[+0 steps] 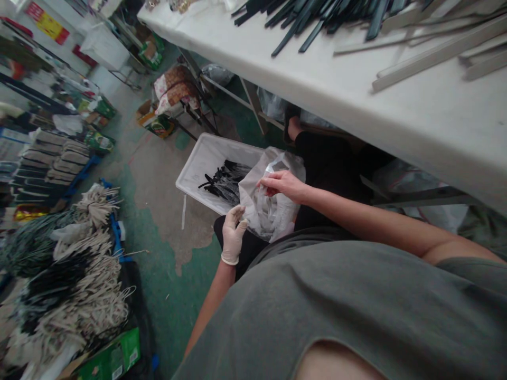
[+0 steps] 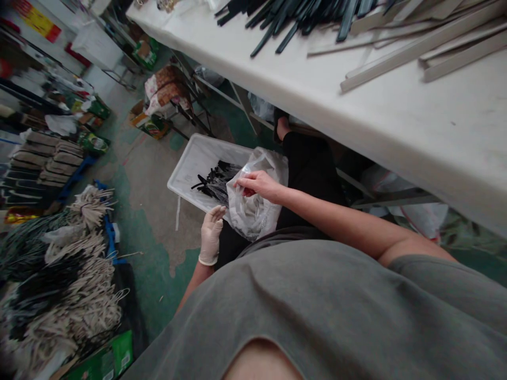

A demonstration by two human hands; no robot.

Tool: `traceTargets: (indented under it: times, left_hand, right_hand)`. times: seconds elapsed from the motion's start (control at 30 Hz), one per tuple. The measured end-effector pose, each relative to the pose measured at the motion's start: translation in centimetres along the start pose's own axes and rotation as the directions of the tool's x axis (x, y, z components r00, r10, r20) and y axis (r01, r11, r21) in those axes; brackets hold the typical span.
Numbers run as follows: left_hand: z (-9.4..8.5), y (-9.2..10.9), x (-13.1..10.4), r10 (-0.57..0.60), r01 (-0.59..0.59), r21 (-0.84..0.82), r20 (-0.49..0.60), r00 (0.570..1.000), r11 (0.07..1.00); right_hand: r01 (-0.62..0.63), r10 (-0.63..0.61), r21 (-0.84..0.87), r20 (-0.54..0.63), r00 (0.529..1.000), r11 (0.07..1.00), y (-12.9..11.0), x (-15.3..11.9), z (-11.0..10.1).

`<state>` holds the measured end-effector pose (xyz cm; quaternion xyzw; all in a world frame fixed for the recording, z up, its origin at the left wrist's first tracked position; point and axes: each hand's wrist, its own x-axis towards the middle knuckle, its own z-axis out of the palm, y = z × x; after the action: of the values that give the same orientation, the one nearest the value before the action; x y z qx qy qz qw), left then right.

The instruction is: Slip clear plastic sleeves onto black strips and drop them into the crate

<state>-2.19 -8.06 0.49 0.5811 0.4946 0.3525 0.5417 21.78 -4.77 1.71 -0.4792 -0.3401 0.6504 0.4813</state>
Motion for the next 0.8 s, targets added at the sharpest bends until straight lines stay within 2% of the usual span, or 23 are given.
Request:
traceTargets:
  times: [0.07,0.13,0.17,0.23,0.3,0.33,0.4,0.47,0.53,0.63,0.73,0.8]
  left_hand:
    - [1.2,0.7,1.7,-0.037,0.040,-0.072,0.039,0.999,0.997]
    - [2.7,1.6,3.3,-0.062,0.070,-0.155,0.055,0.997,0.985]
    - [3.4,2.1,4.1,-0.069,0.078,-0.210,0.048,0.996,0.975]
    - [4.5,2.8,5.4,-0.079,0.090,-0.326,0.045,0.996,0.941]
    - [4.9,3.2,6.5,-0.114,0.149,-0.409,0.108,0.988,0.900]
    - [5.0,3.2,6.9,-0.145,0.195,-0.432,0.147,0.978,0.881]
    - [5.1,3.2,7.6,-0.200,0.265,-0.464,0.187,0.962,0.845]
    - [5.0,3.1,8.1,-0.216,0.263,-0.511,0.151,0.965,0.818]
    - [4.8,3.1,8.3,-0.197,0.209,-0.544,0.082,0.977,0.812]
    - [4.4,3.3,8.6,-0.188,0.145,-0.541,-0.025,0.982,0.828]
    - [4.0,3.5,9.0,-0.230,0.146,-0.539,-0.092,0.969,0.829]
    - [3.6,3.6,9.2,-0.263,0.155,-0.560,-0.116,0.958,0.814]
  right_hand:
    - [0.101,-0.083,-0.205,0.097,0.992,0.974,-0.7,0.2,0.7]
    - [0.207,-0.139,-0.483,0.173,0.975,0.851,-1.4,0.3,1.4]
    - [0.258,-0.156,-0.630,0.214,0.964,0.732,-1.6,0.3,1.6]
    - [0.342,-0.163,-0.835,0.301,0.940,0.432,-1.9,0.2,1.9]
    - [0.394,-0.128,-0.897,0.374,0.918,0.200,-1.9,0.0,2.0]
    - [0.405,-0.110,-0.904,0.393,0.913,0.135,-1.9,-0.2,2.0]
    - [0.397,-0.085,-0.915,0.391,0.916,0.067,-1.6,-0.4,2.2]
    - [0.373,-0.062,-0.927,0.370,0.927,0.047,-1.5,-0.7,2.4]
    - [0.352,-0.025,-0.933,0.351,0.936,0.077,-1.6,-0.8,2.6]
    - [0.334,0.027,-0.907,0.353,0.935,0.256,-1.8,-0.8,2.6]
    - [0.286,0.059,-0.839,0.351,0.935,0.463,-1.8,-0.9,2.3]
    - [0.252,0.088,-0.816,0.345,0.934,0.520,-1.5,-0.9,2.0]
